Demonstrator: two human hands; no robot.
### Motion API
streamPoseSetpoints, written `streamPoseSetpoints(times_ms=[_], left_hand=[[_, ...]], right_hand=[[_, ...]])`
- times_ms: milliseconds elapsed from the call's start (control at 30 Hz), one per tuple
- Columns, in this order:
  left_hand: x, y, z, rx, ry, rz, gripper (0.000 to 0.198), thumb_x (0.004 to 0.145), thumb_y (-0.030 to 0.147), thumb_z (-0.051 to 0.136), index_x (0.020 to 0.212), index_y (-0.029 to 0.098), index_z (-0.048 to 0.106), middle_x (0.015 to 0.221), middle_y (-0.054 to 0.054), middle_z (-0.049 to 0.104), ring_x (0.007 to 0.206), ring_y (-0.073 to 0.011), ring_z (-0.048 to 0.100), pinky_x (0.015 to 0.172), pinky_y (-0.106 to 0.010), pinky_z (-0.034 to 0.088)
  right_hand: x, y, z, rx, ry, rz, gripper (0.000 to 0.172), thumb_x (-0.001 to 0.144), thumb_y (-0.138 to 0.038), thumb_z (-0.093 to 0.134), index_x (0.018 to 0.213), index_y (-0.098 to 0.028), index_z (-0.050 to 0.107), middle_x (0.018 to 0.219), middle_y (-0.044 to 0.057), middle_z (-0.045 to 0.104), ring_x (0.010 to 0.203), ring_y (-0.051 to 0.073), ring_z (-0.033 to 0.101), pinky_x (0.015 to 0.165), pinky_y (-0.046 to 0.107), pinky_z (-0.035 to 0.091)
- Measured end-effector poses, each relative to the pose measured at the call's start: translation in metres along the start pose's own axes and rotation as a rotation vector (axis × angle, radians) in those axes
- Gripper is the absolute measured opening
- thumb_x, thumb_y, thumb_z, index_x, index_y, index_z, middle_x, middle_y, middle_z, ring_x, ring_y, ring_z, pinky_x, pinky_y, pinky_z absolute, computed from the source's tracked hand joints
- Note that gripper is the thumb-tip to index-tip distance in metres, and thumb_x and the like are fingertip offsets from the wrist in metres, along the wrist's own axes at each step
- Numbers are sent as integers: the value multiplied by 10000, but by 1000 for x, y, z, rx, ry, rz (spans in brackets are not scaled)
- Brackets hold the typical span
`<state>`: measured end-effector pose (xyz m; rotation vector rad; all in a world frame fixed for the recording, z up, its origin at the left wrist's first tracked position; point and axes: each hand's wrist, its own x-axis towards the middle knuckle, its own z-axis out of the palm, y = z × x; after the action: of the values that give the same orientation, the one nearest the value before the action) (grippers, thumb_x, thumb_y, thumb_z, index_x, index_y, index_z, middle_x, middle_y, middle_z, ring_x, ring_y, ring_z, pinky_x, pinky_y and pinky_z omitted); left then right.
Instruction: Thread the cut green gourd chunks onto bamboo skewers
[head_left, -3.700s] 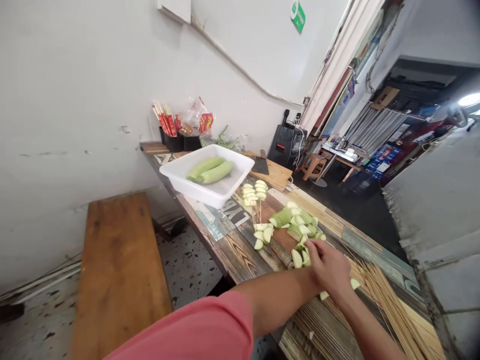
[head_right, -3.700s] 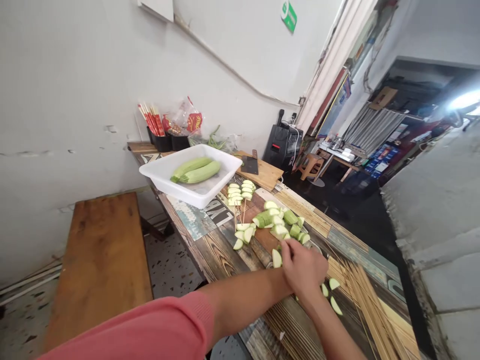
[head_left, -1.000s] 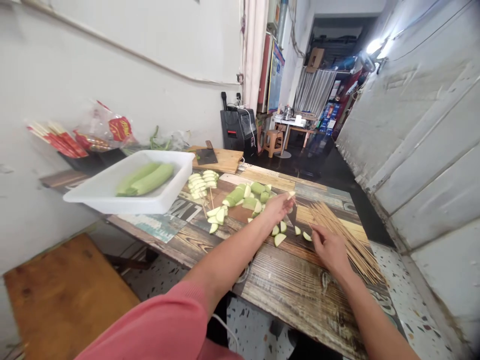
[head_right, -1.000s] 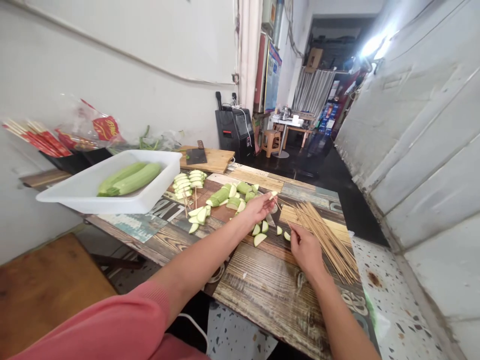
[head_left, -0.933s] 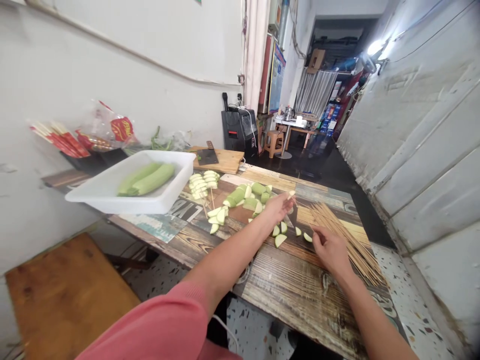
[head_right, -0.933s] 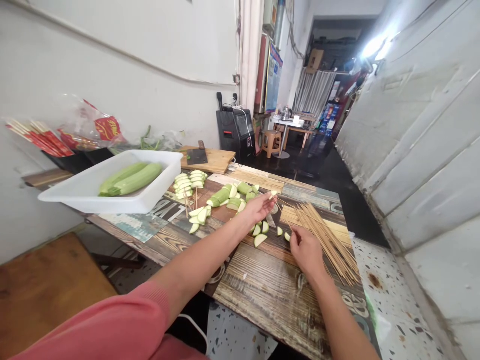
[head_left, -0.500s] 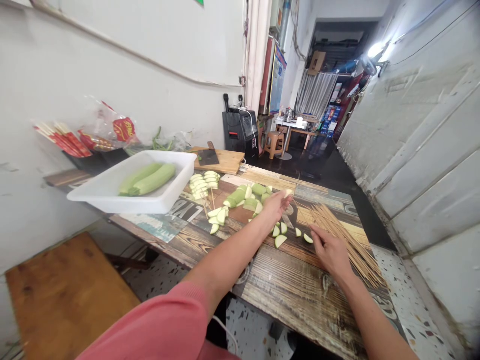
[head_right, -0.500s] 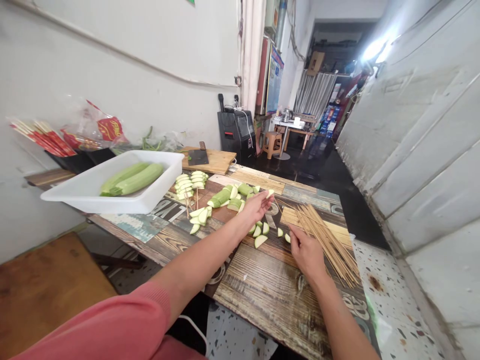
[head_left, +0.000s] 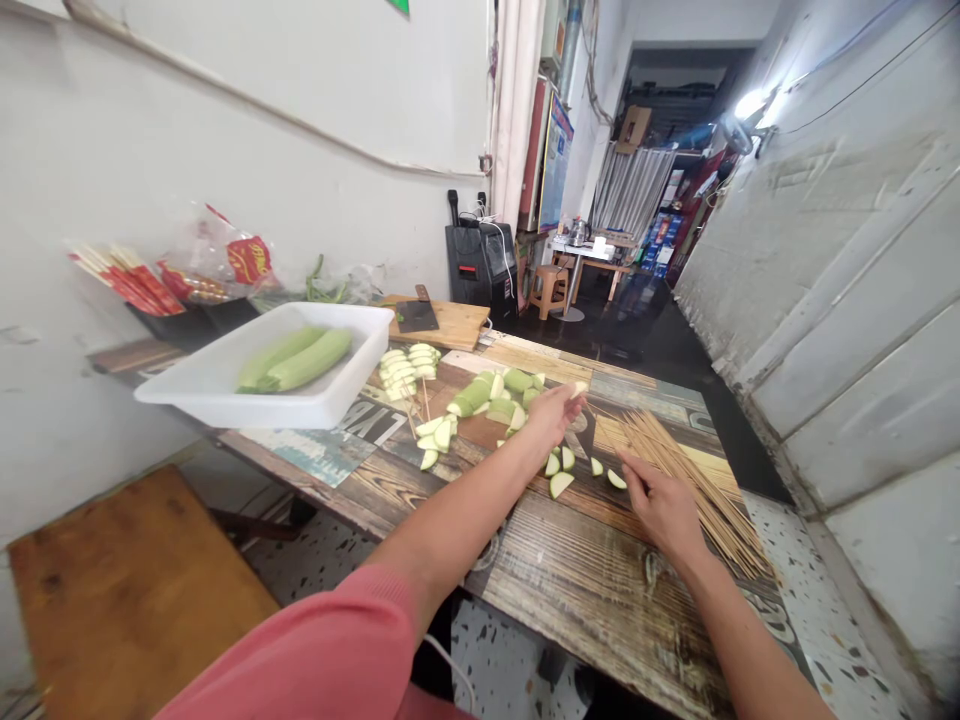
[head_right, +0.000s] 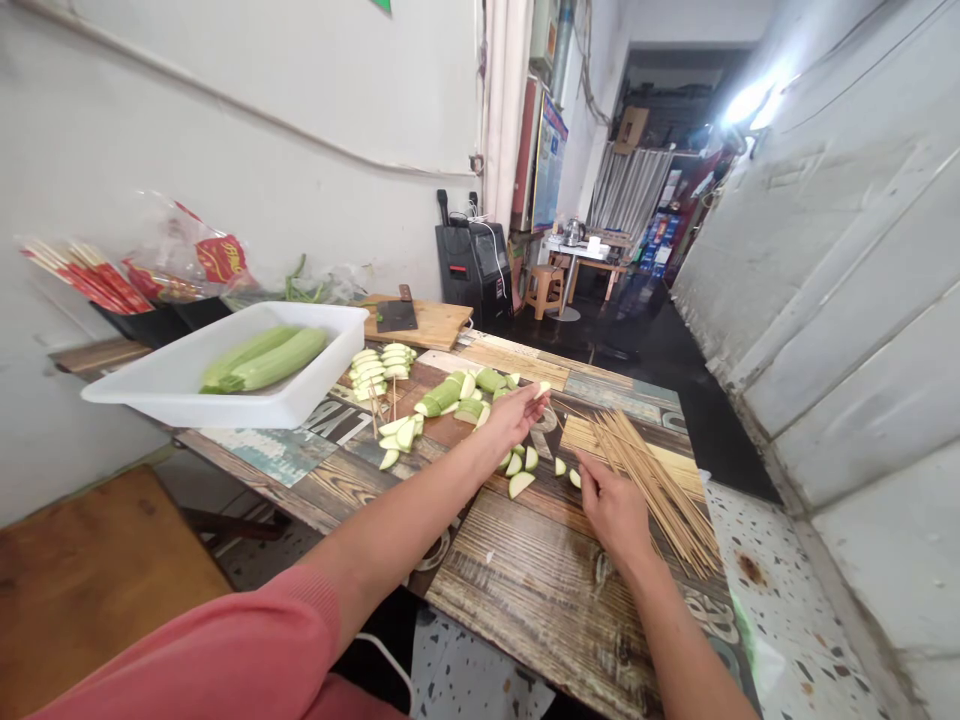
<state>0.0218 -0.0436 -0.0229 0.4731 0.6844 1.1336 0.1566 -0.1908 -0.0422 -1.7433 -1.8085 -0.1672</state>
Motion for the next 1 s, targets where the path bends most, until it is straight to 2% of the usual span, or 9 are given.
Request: streamPoseSetpoints(times_ms=[467, 667, 1000], left_hand=[[-1, 0, 1, -4, 9, 4, 34, 786, 120, 589, 776, 91, 575, 717, -77, 646, 574, -80, 605, 522, -157, 462], [-4, 2, 2, 16, 15, 10, 49, 777, 126, 606, 765, 86, 579, 706, -69, 641, 564, -68, 594, 532, -154, 454], [-5, 3, 4, -20, 24, 9, 39, 792, 92, 565, 755, 83, 575, 688, -82, 642, 553, -80, 595, 505, -157, 444]], right_hand=[[0, 2, 1, 3, -5, -13, 334, 854, -308, 423, 1085, -219, 648, 965, 52, 695, 683, 180, 670, 634, 281, 517], [0, 3, 2, 1, -4, -19, 329, 852, -304, 427, 1087, -231, 646, 935, 49, 702, 733, 188, 672, 693, 300, 523], [0, 3, 1, -19, -1, -23, 332, 856, -307, 420, 1078, -218, 651, 952, 53, 698, 721, 191, 674, 647, 287, 518]])
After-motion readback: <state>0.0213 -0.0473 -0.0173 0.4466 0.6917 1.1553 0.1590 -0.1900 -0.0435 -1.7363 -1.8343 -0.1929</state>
